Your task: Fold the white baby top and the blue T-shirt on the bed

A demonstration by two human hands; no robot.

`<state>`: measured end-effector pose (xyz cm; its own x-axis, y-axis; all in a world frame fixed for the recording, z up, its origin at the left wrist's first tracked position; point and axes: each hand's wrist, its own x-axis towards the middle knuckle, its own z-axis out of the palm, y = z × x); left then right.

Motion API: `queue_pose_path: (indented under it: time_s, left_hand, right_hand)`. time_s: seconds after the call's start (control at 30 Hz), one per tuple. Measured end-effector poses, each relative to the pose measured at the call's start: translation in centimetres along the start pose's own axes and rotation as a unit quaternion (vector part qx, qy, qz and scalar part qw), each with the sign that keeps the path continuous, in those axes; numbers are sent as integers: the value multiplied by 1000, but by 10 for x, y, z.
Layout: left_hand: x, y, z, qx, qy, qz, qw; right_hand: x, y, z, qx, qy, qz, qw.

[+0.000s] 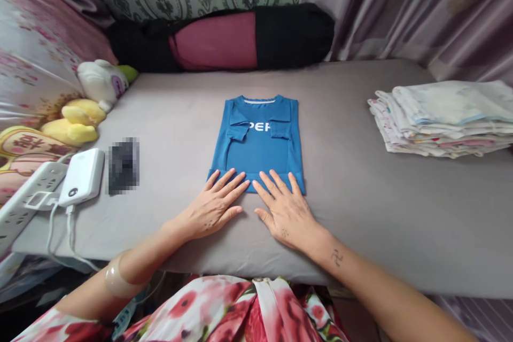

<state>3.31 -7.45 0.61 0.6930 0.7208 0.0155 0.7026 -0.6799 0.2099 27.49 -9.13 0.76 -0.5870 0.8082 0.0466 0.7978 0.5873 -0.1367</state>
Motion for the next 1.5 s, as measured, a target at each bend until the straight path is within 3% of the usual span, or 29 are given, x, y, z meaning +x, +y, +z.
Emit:
queue_pose_path:
  time_s: [0.3,0.53,0.73,0.83,0.9,1.07,1.2,1.5]
  left_hand:
    - [0,-2,-1,-1,14,7,1000]
    - [-7,-11,-1,11,47,-70,996]
    - [-6,-18,0,-12,29,-56,998]
    - [-7,-18,-3,-32,57,-74,995]
    - [-8,-20,-6,-44,109,-115,986]
    - [-8,-31,-8,-77,213,-250,941]
    - [-7,-42,-6,-132,216,-295,921]
    - [-4,-46,-5,-208,191,-344,895]
  right_hand:
    - [0,0,-2,11,5,1,1000]
    - [-8,9,0,-1,52,43,998]
    - [-11,12,9,10,46,47,998]
    - [-10,14,4,40,54,47,997]
    - [-8,19,-1,72,91,65,991]
    - [-7,38,-7,72,231,191,951]
    - [-10,48,1,44,221,227,947]
    - [-8,46,5,81,212,272,935]
